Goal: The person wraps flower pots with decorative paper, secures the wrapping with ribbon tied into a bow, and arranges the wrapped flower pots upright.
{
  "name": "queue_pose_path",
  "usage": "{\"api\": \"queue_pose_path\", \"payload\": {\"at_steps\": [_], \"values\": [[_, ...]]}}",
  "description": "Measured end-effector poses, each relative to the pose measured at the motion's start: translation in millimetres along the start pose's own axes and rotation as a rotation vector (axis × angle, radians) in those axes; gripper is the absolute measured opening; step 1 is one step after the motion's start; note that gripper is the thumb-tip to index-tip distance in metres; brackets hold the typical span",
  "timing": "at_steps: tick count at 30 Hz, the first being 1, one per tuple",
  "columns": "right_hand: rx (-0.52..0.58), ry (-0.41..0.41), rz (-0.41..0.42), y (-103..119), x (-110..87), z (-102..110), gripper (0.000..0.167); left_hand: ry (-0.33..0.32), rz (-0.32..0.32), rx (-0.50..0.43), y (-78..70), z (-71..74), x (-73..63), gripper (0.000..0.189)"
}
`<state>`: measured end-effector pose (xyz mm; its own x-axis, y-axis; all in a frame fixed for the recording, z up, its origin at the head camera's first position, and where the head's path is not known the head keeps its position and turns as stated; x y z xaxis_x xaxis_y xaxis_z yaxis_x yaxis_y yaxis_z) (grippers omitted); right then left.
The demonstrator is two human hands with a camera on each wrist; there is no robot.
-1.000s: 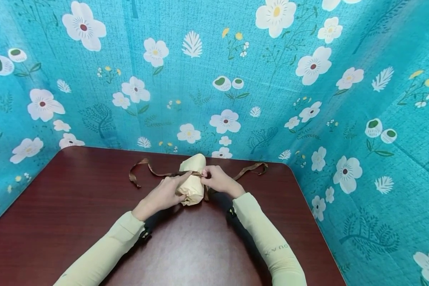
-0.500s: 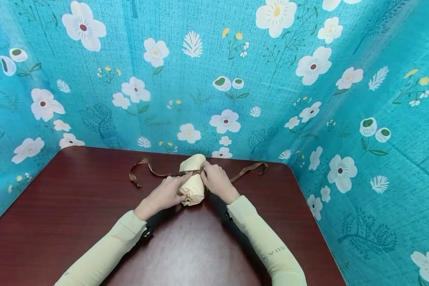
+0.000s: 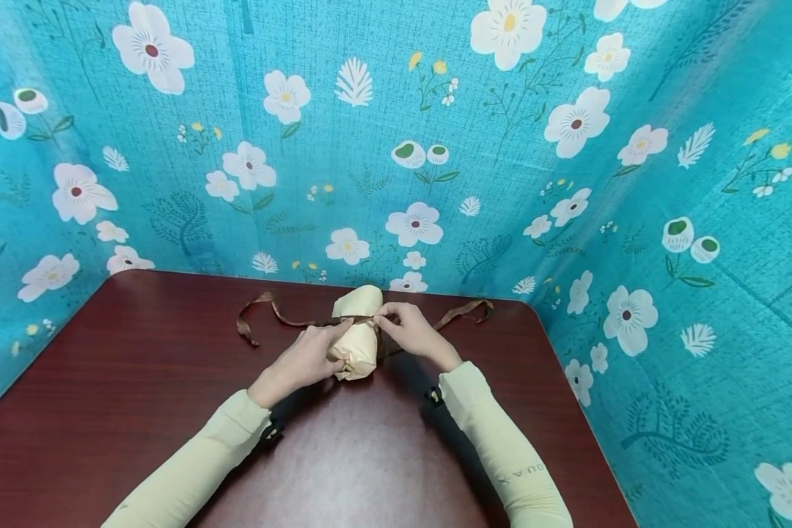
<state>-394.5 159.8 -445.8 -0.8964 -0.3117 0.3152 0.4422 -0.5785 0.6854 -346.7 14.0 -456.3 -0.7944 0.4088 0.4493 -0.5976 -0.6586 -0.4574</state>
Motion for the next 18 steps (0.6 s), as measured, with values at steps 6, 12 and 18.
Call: {"api": "queue_pose_path", "payload": {"at_steps": [6, 12, 18], "values": [[-0.014, -0.115, 0.014, 1.5, 2.7, 11.9, 0.012, 0.006, 0.012, 0.011, 0.1, -1.2, -1.6, 0.074], [0.004, -0.097, -0.001, 9.8, 5.7, 12.2, 0.029, -0.007, 0.007, 0.009, 0.5, -0.5, -1.8, 0.075], [0.096, 0.03, -0.036, 12.5, 6.0, 4.5, 0.039, -0.012, 0.017, -0.009, 1.2, 0.1, -1.7, 0.076]]}}
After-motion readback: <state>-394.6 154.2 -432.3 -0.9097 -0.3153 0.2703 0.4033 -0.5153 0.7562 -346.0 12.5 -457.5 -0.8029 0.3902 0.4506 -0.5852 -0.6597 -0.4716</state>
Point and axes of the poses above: each hand's wrist, its own x-axis towards the middle knuckle, its own z-axis out of the back of the hand, y = z × x, the point moved 10 cm from there along x, towards the middle knuckle, and after that the axes turned 12 degrees about -y, right-handed, at the moved point
